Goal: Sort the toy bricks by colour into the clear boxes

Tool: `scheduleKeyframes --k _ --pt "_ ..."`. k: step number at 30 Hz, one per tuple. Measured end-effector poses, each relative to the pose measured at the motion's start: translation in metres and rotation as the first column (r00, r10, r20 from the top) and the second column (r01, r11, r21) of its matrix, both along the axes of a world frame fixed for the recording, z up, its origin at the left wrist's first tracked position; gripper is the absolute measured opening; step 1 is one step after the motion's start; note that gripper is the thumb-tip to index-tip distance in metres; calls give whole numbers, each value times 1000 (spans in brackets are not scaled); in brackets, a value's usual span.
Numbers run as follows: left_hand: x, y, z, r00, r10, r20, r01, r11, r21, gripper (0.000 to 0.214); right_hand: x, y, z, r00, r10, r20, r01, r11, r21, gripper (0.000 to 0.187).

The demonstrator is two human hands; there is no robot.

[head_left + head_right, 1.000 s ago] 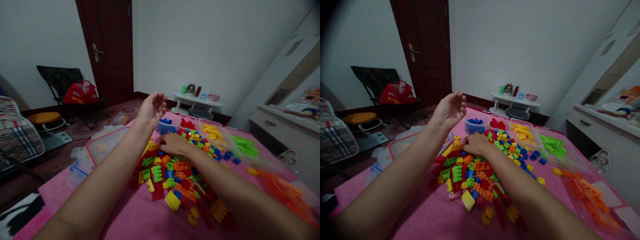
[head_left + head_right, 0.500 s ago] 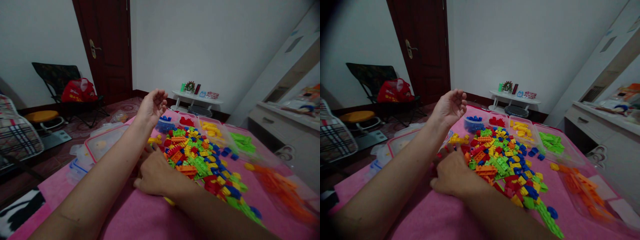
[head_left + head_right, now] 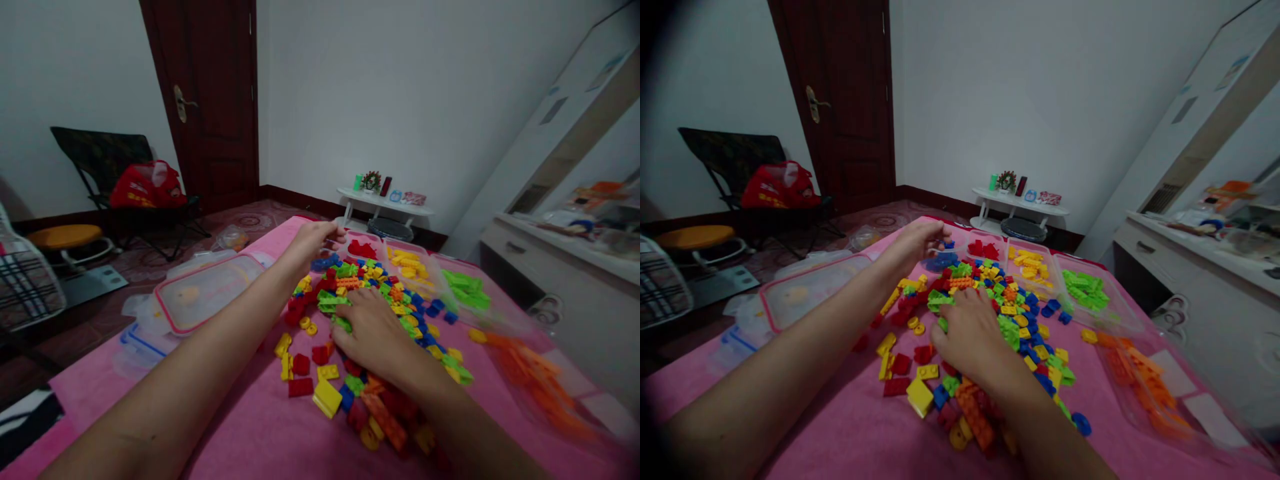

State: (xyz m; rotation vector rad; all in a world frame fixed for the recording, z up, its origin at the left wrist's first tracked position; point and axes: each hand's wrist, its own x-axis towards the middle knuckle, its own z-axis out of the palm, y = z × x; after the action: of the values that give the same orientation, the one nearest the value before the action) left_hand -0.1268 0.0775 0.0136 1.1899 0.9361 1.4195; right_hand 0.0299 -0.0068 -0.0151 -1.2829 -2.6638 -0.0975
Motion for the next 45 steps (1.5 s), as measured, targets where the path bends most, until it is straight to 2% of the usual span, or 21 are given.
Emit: scheduleKeyframes --k 2,3,5,7,9,11,13,16,19,21,24,27,31,34,39,42,45 --pt "3 3 -11 953 34 -302 -4 995 101 25 18 4 1 997 -62 -38 62 998 4 24" --pt "4 3 -16 887 87 -453 -10 985 170 25 26 6 3 994 -92 -62 92 996 3 22" --pt "5 4 -26 691 202 -694 10 958 288 22 42 11 6 987 -129 -99 129 992 -15 21" --pt "4 4 -35 504 245 -828 59 947 316 17 58 14 9 982 -155 -109 147 986 -76 23" --pt "3 4 -42 412 215 -886 86 958 272 14 73 17 13 977 -185 -104 163 969 -188 25" --pt "1 5 -47 390 180 -903 91 969 232 12 86 19 16 973 -199 -115 162 949 -270 24" --pt "-1 8 -49 352 153 -923 98 975 199 10 94 19 20 970 -180 -163 136 960 -246 20" --pt "-3 10 -47 214 81 -974 131 985 111 16 100 18 30 956 -191 -221 162 976 -144 12" --pt "-5 6 -39 100 10 -995 165 986 27 22 103 13 42 945 -284 -163 253 950 -184 10" --pt "-6 1 -31 45 -2 -999 138 990 4 22 106 7 47 948 -313 -67 289 928 -236 9" --pt "-3 -7 -22 3 -35 -999 133 991 -34 26 107 0 49 947 -312 82 322 904 -281 19" --pt "4 -12 -22 0 -106 -994 255 961 -102 28 97 -5 43 940 -295 168 333 899 -285 34" --pt "13 -15 -29 -48 -85 -995 281 955 -95 24 80 -8 38 910 -309 278 378 893 -244 24" --pt "14 -15 -28 -18 -64 -998 264 962 -67 20 77 -5 35 929 -324 177 357 911 -206 26" --pt "5 -8 -22 36 -81 -996 279 958 -67 26 78 8 23 929 -327 -176 314 945 -96 30" --pt "-4 -2 -23 15 -13 -1000 180 984 -10 26 79 12 18 908 -296 -297 302 953 -26 37" --pt "-11 2 -28 -33 59 -998 90 994 56 27 78 8 22 910 -281 -304 296 955 3 33"
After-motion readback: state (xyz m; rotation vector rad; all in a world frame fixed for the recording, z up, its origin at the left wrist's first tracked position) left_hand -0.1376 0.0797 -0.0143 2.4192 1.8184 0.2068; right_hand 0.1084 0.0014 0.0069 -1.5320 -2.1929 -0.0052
